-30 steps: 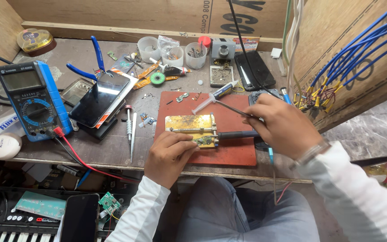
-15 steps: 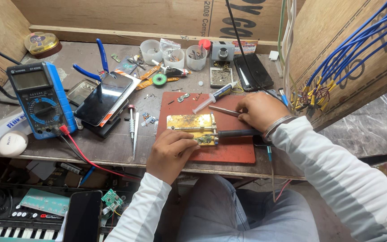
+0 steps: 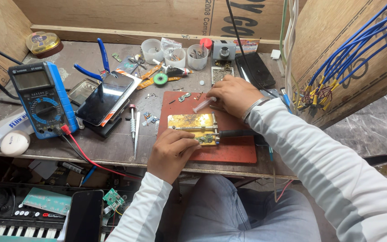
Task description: The person works on a small circuit board held in a metal jig on a repair bench, using tweezers and a soldering iron to manipulate and solder components on the board. They reposition the board, apply flux from a syringe, and continue soldering different points on the board.
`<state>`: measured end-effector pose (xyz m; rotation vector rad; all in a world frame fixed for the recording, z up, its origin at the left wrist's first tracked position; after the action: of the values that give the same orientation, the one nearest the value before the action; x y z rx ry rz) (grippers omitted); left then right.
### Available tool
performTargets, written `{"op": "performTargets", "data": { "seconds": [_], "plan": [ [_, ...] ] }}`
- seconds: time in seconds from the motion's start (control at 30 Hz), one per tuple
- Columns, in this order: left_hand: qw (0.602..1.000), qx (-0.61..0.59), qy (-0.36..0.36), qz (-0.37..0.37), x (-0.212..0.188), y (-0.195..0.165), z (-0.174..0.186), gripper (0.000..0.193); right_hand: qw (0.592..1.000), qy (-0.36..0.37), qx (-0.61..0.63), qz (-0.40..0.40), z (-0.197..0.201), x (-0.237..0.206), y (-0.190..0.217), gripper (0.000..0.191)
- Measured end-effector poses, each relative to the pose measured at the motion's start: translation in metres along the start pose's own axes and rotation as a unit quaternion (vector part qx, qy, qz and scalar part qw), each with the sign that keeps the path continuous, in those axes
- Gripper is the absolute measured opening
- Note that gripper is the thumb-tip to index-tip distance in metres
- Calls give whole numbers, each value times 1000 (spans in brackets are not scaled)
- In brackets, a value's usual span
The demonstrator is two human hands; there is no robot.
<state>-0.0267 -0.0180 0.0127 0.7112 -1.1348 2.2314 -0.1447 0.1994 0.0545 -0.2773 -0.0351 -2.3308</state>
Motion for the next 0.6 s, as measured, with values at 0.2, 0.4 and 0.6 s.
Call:
{"op": "performTargets", "data": {
  "seconds": [0.2,0.4,0.6],
  "plan": [
    [1000,-9,8,5,0,1,0,12,1000,-23,-8,10,1,-2,1,19],
    [1000,-7,1,10,2,-1,1,13,986,-162,33,-1,42,-17,28,29],
    [1000,-9,6,21,2,0,0,12,718,-384,573,-93,53,-64,57,24]
  ]
}}
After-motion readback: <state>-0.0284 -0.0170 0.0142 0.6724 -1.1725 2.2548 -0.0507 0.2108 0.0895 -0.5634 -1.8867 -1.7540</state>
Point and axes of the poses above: each hand's wrist, its own x-axis towards the middle knuckle, its own z-axis out of the back of the hand, y = z × x, the point moved 3 cm from there along x, towards the middle knuckle, and after that the axes turned 4 degrees about z, right-handed, at the moved point
